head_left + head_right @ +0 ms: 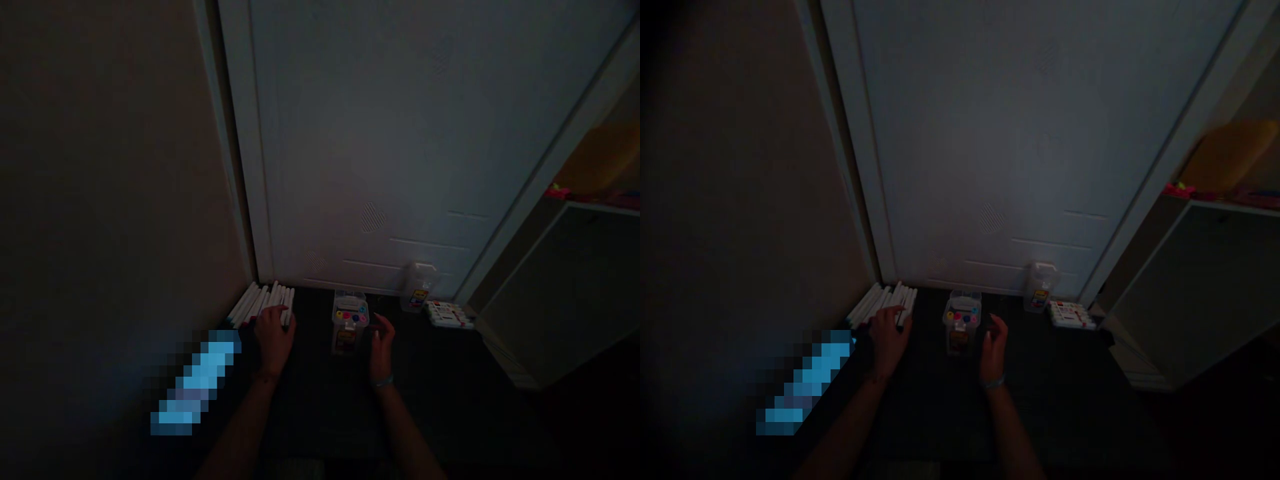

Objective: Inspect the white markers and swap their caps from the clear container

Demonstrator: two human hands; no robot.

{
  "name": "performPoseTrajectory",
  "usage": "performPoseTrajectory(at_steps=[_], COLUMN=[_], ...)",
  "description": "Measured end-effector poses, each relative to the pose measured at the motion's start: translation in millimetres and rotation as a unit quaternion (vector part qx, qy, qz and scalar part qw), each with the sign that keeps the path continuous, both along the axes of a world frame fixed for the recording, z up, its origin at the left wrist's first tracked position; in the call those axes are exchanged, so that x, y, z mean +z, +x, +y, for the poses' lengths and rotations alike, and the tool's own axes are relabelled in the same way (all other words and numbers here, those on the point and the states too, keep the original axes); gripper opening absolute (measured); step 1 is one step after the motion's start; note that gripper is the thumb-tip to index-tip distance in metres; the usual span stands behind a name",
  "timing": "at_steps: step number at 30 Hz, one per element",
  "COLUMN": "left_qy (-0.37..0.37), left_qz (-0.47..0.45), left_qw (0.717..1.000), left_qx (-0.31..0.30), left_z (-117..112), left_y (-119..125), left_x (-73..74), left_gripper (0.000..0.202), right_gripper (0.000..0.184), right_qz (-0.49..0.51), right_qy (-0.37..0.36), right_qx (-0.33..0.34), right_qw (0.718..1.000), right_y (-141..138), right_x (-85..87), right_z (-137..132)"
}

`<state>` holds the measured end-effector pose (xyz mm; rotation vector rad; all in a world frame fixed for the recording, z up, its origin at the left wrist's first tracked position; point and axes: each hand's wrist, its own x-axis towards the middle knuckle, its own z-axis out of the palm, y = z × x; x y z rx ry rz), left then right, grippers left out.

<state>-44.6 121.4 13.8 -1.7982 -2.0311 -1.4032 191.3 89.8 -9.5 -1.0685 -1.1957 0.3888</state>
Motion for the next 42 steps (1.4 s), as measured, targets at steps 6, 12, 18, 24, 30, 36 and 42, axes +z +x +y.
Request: performPoseTrajectory(at_steps=[6, 12, 18, 24, 30, 36, 42], left_qy=[-0.133, -0.144, -0.164, -0.158, -0.141, -0.138, -0.017], left_qz=[0.159, 0.178, 0.192, 0.203, 0.193, 0.14, -0.061], left_qw=[0.977, 0.971, 0.966, 0.964, 0.969, 0.976, 0.996], left_qx=[0.053, 0.068, 0.063, 0.064, 0.069, 0.09, 0.068], left_z=[-5, -5, -7, -6, -4, 1, 9], left_y=[6, 5, 4, 5, 6, 3, -12], left_x=[-12.4, -13.8, -13.1, -11.5, -11.0, -12.2, -16.3], left_gripper=[0.033, 0.041, 0.034, 0.029, 0.032, 0.032, 0.025], right_gripper=[0.035, 0.036, 0.036, 0.036, 0.036, 0.036, 0.037], right_qz=[0.022, -0.015, -0.026, -0.044, -0.049, -0.055, -0.069], right_qy=[-0.02, -0.018, -0.024, -0.031, -0.025, -0.025, -0.019], right_qx=[-0.031, -0.009, 0.009, 0.005, 0.002, 0.007, 0.009], right_qw=[0.999, 1.0, 0.999, 0.999, 0.998, 0.998, 0.997], right_y=[5, 5, 4, 4, 3, 4, 4], right_x=[1.4, 2.4, 2.2, 1.2, 1.3, 0.5, 1.7], right_z=[0, -3, -6, -6, -5, -5, -4])
